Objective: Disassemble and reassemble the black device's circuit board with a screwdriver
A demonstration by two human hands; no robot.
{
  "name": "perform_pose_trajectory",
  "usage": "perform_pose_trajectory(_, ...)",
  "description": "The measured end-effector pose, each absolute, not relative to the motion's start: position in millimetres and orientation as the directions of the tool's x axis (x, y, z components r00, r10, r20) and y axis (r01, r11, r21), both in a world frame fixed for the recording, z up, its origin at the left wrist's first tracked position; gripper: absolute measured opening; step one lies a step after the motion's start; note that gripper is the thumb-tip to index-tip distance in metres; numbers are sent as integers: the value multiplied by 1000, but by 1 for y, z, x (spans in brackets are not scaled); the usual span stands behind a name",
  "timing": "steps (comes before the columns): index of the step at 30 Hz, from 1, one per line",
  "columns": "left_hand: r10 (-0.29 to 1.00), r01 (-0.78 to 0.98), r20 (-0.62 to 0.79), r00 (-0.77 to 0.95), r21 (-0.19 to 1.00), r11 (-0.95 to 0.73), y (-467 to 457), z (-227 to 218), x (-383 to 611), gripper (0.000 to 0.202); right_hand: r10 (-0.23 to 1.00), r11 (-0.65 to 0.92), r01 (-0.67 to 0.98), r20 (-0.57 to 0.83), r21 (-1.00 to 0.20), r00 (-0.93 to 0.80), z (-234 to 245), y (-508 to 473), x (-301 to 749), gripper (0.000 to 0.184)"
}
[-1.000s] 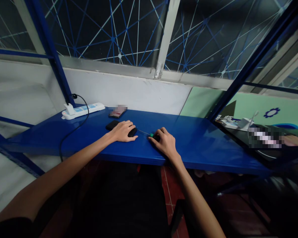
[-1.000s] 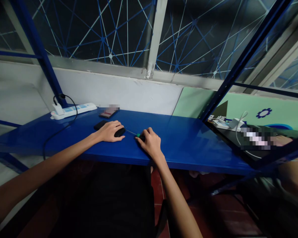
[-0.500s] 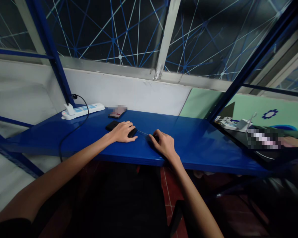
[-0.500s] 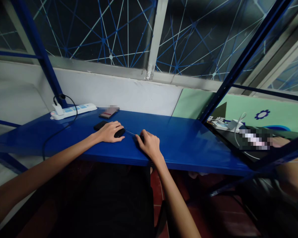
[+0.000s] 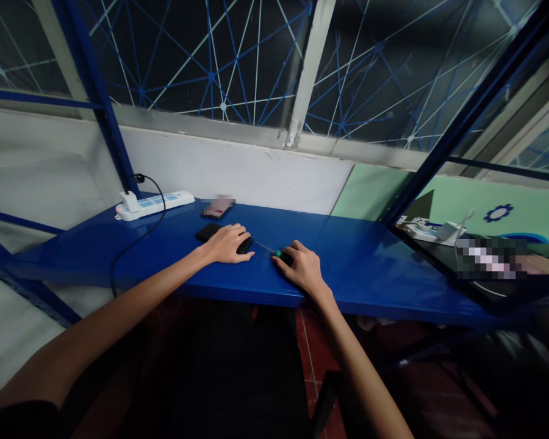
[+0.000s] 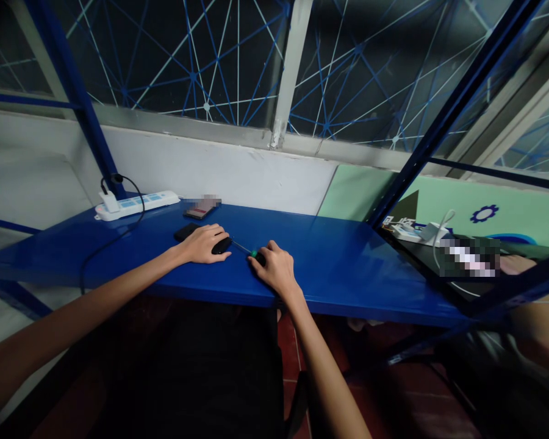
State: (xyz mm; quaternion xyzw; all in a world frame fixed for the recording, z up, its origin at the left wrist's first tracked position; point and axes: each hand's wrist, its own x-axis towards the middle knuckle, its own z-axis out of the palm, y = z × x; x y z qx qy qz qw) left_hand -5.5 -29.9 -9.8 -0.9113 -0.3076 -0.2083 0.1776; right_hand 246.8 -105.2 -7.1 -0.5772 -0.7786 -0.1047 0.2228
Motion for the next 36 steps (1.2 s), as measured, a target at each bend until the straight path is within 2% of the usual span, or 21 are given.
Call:
perform_pose_trajectory(11,515,651,466,719,-193,-734,-34,-6,-4,50,881,256,966,420,-34,-218,-7,-104,245,30)
perform_pose_trajectory(17,518,651,463,719,-189,-735,-35,-5,-4,51,872,255,964,448,-69,-198,-3,-106,242,42)
perform_pose_trajectory(28,525,656,458,717,-188,-731,-34,-6,-3,54,858,235,967,489,-102,-157,-3,-108,241,43)
perform_pose_trajectory(36,497,626,485,719,-142,-767,-37,-4,-5,65,867,188,976,485,-106,-114,-3,-107,242,39)
